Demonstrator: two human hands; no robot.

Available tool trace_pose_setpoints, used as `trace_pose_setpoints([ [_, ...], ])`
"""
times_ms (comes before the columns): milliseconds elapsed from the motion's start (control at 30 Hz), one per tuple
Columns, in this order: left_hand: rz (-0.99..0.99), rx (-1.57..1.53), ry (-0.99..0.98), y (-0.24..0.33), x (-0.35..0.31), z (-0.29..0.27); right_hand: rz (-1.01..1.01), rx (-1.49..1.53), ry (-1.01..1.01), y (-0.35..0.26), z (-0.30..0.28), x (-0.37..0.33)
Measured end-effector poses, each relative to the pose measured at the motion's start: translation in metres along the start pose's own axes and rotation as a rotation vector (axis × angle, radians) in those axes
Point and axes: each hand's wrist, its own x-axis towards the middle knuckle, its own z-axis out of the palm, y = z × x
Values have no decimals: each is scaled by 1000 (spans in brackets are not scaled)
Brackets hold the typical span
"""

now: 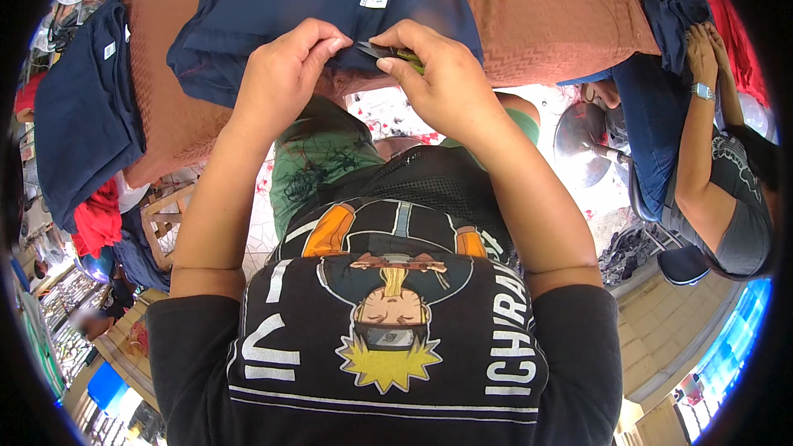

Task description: The person trims loose threads and inspects labels on dark blue t-shirts using small shears at a workspace.

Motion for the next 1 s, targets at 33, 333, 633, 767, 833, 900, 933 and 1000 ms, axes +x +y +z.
trace_pose_setpoints([
  [33, -20, -24, -9, -2, 0, 0, -18, -27, -1, -1, 0, 0],
  [333, -78, -41, -62, -1, 2, -1, -102, -241, -28, -14, 6, 6],
  [633, -157, -256, -548, 0, -18, -84, -206, -347, 102, -27, -17, 6],
  [767, -117, -76, -135, 17, -14, -52, -167, -126, 93, -25, -7, 11],
  [833, -130, -11, 31, 20, -16, -23, -105, -54, 78, -24, 3, 10],
  [900, -87, 85, 95, 16, -20, -5, -78, -22, 82, -12, 12, 6],
  [933, -67, 133, 126, 13, -22, 2, -64, -5, 83, -9, 14, 5],
  [1000, -59, 95, 121, 6, -25, 4, -109, -124, 80, -10, 11, 4],
])
